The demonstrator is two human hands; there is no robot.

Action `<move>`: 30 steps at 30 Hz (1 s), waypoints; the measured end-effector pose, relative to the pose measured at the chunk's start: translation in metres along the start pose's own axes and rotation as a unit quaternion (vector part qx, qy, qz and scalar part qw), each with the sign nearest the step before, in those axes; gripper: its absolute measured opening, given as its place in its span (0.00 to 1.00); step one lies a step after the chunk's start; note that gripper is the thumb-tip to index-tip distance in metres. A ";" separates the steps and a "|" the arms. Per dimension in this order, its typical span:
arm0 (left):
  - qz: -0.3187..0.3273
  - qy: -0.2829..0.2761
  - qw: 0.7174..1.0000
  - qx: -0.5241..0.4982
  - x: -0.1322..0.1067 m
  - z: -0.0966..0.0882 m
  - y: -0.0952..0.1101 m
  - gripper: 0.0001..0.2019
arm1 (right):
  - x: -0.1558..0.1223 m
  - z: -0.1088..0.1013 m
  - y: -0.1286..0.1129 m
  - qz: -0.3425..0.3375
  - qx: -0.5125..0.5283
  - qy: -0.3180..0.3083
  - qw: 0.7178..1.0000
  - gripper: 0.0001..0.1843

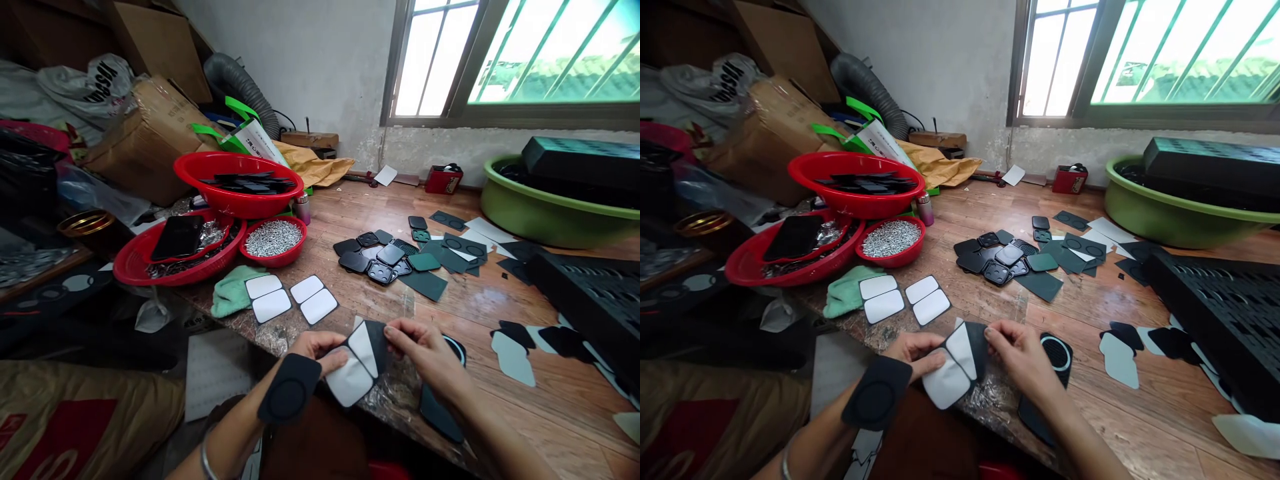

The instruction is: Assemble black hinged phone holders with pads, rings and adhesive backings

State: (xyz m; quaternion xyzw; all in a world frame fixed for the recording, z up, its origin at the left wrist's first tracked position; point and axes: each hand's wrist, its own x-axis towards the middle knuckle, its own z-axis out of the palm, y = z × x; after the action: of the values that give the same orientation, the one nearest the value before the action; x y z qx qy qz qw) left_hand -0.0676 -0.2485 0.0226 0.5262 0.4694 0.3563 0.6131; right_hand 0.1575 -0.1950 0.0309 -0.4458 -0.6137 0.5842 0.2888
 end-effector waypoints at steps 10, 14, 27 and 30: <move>-0.122 0.135 0.943 0.277 -0.091 -0.105 -0.014 0.12 | -0.027 -0.057 0.018 0.058 0.207 0.193 0.957 0.27; -0.066 0.217 0.907 0.355 -0.064 -0.090 0.002 0.10 | -0.045 -0.054 0.014 0.055 0.203 0.177 0.962 0.28; 0.161 0.008 0.893 0.419 0.044 0.151 -0.013 0.22 | -0.082 -0.076 0.050 -0.037 0.077 0.303 0.949 0.28; 0.133 0.036 0.910 0.392 0.053 0.147 -0.010 0.21 | -0.087 -0.081 0.054 -0.035 0.049 0.316 0.947 0.30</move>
State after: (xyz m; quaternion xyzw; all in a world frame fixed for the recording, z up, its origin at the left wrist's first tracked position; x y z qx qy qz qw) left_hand 0.0879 -0.2471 0.0032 0.7683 0.5187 0.2408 0.2875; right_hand 0.2778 -0.2392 0.0046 -0.5712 -0.4770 0.4321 0.5094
